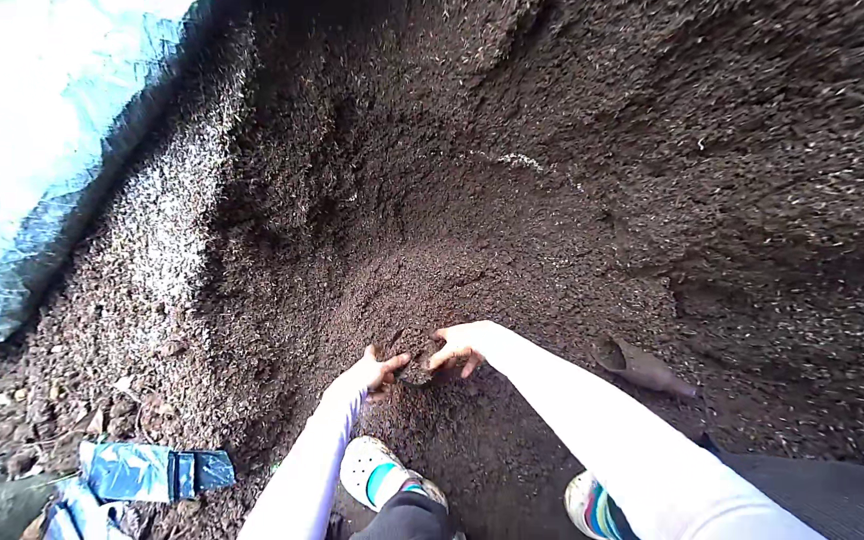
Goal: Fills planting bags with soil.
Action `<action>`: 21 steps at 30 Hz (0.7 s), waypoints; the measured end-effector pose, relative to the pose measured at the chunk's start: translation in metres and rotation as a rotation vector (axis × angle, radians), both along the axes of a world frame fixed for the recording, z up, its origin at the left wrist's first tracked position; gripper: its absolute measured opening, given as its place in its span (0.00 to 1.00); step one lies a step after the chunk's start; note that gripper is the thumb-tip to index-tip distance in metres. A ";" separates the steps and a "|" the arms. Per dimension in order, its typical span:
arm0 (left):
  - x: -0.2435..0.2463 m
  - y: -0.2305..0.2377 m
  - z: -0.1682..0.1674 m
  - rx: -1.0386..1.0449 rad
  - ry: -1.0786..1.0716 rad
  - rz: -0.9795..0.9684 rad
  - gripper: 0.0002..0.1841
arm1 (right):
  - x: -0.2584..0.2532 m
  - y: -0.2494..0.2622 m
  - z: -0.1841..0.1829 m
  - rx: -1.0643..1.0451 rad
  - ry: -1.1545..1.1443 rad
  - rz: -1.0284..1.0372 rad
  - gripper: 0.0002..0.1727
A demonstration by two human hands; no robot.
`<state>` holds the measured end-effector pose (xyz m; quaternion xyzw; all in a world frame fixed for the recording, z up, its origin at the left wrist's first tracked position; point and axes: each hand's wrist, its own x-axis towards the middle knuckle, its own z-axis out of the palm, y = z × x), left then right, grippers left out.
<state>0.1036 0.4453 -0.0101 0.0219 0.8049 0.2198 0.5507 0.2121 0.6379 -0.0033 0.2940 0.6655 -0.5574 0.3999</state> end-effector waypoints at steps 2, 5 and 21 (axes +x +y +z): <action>-0.004 0.009 -0.007 -0.011 -0.034 -0.082 0.47 | -0.002 -0.007 -0.001 0.152 0.039 0.121 0.50; -0.003 0.019 -0.008 0.012 0.043 -0.325 0.43 | -0.006 -0.023 0.011 0.360 0.050 0.227 0.48; -0.004 0.004 -0.006 0.127 -0.016 -0.173 0.28 | -0.018 -0.007 -0.003 0.078 -0.076 -0.138 0.45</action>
